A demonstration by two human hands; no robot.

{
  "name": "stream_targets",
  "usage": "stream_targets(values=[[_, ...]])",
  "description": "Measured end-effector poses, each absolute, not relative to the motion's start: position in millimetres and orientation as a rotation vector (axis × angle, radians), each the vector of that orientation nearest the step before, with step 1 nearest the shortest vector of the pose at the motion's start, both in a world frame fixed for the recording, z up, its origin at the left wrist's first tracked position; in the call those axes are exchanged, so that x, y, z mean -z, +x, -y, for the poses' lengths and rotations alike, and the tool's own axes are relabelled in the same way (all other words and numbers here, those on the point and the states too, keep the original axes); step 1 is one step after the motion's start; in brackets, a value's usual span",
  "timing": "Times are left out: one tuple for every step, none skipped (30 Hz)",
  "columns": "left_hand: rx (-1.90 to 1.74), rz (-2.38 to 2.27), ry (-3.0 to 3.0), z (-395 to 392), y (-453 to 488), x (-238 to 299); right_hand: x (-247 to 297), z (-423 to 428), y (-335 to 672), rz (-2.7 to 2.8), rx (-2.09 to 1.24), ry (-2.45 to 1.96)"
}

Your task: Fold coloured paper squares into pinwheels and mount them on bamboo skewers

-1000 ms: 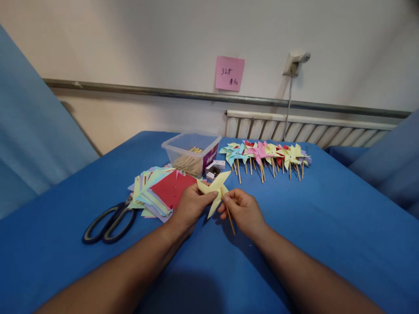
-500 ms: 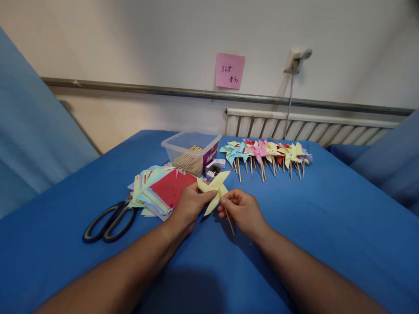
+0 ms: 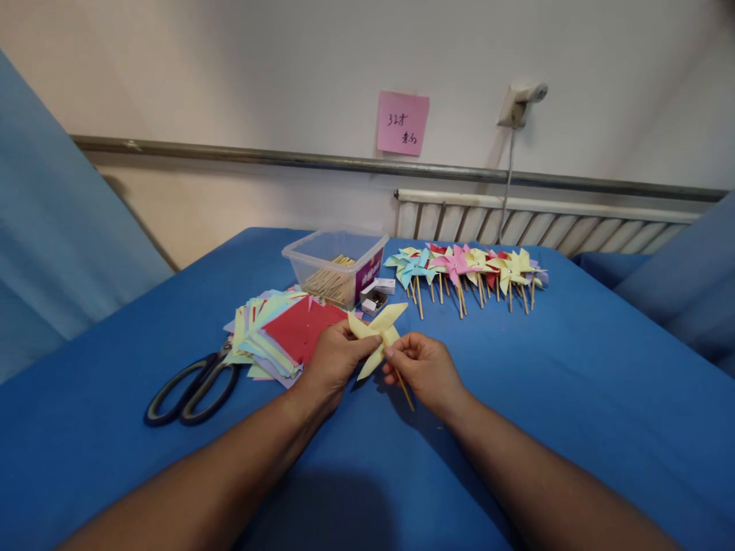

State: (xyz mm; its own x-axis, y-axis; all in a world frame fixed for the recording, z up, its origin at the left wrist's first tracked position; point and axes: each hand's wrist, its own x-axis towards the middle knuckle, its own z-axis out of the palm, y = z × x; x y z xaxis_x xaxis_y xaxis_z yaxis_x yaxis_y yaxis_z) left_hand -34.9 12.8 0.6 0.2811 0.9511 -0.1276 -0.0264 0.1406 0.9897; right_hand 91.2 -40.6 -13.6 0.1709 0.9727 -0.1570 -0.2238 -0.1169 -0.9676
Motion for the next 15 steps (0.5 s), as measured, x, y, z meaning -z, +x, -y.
stream_targets(values=[[-0.927, -1.029, 1.195, -12.8, -34.8, -0.5, 13.1, 40.7, 91.1, 0.843, -1.263, -1.229], [-0.927, -1.029, 1.193, -12.8, -34.9, -0.5, 12.2, 40.8, 91.1, 0.839, -1.266, -1.228], [-0.928, -1.028, 1.191, -12.8, -35.0, -0.5, 11.2, 40.9, 91.2, 0.834, -1.272, -1.227], [-0.927, -1.027, 1.189, -12.8, -35.3, -0.6, 10.2, 40.9, 91.4, 0.828, -1.281, -1.227], [-0.925, -1.023, 1.188, -12.8, -35.6, -0.7, 9.2, 40.9, 91.8, 0.821, -1.291, -1.231], [-0.924, -1.019, 1.185, -12.8, -35.9, -0.8, 8.5, 40.7, 92.3, 0.812, -1.299, -1.24], [-0.923, -1.015, 1.181, -12.9, -36.2, -1.0, 8.2, 40.4, 92.9, 0.803, -1.305, -1.251], [-0.926, -1.013, 1.174, -13.0, -36.4, -1.1, 8.2, 40.1, 93.4, 0.797, -1.308, -1.26], [-0.929, -1.009, 1.164, -13.1, -36.6, -1.4, 8.6, 39.7, 94.0, 0.794, -1.309, -1.266], [-0.931, -1.003, 1.154, -13.3, -36.6, -1.6, 9.4, 39.4, 94.4, 0.792, -1.307, -1.267], [-0.93, -0.997, 1.145, -13.5, -36.6, -1.9, 10.4, 39.0, 94.7, 0.792, -1.304, -1.264], [-0.927, -0.992, 1.136, -13.6, -36.6, -2.2, 11.4, 38.8, 94.9, 0.794, -1.302, -1.262], [-0.926, -0.989, 1.127, -13.6, -36.5, -2.5, 12.3, 38.6, 94.9, 0.798, -1.301, -1.261], [-0.926, -0.99, 1.118, -13.6, -36.4, -2.8, 13.0, 38.6, 94.8, 0.801, -1.299, -1.26], [-0.927, -0.993, 1.11, -13.4, -36.2, -3.1, 13.4, 38.7, 94.7, 0.805, -1.3, -1.261]])
